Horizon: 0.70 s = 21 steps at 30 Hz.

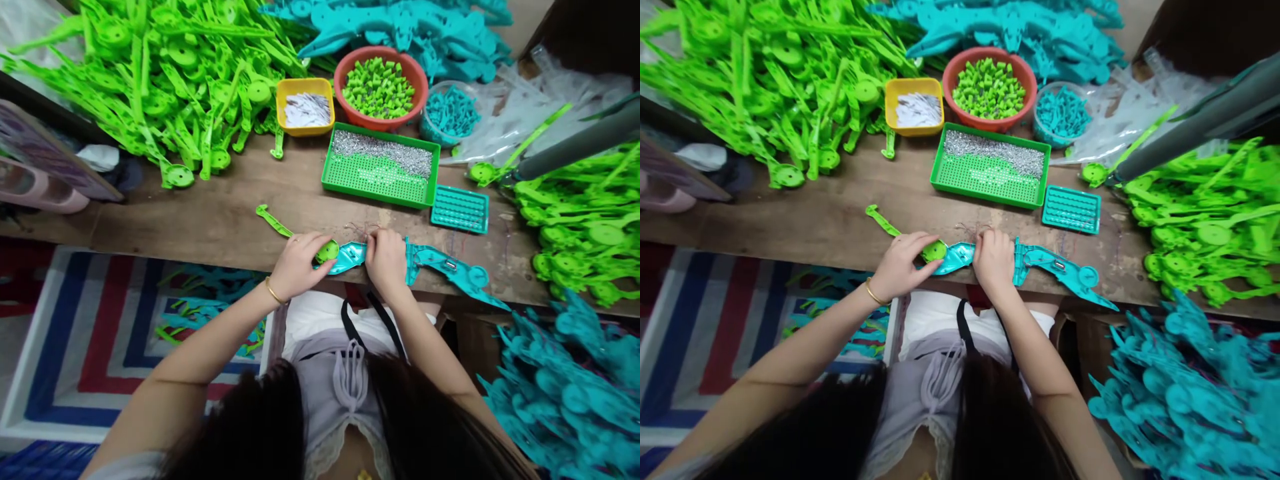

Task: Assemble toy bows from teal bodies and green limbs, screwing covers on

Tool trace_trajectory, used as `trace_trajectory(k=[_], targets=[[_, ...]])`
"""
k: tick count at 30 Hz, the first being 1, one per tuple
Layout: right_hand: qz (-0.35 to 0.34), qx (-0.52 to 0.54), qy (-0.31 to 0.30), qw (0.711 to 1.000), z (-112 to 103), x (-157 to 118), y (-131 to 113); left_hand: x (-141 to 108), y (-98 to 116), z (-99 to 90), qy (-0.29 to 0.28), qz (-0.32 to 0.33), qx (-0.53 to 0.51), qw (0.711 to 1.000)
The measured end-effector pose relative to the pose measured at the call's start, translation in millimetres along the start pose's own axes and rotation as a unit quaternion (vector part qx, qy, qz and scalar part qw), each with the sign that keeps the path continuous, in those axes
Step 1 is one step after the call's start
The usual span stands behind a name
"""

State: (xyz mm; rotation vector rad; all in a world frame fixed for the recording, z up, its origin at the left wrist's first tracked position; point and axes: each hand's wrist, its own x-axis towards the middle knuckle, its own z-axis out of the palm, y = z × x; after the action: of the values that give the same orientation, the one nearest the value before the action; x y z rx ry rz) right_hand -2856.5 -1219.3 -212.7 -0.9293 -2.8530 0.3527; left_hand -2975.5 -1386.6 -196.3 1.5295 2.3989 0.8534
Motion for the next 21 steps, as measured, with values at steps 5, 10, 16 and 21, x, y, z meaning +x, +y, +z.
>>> trace_trajectory(k=[5, 10, 16, 21], targets=[[0.007, -0.020, -0.008, 1.000, -1, 4, -2, 8, 0, 0.6, -0.039, -0.046, 0.025, 0.998], [-0.013, -0.027, -0.009, 1.000, -1, 4, 0, 11, -10, -6.6, -0.085, -0.007, -0.001, 0.996], [-0.017, -0.006, -0.015, 1.000, 1, 7, 4, 9, -22, -4.7, -0.116, -0.005, -0.046, 0.992], [-0.034, 0.045, 0.010, 0.998, -19, 6, -4, 3, -16, 0.6, -0.032, -0.055, -0.068, 0.996]])
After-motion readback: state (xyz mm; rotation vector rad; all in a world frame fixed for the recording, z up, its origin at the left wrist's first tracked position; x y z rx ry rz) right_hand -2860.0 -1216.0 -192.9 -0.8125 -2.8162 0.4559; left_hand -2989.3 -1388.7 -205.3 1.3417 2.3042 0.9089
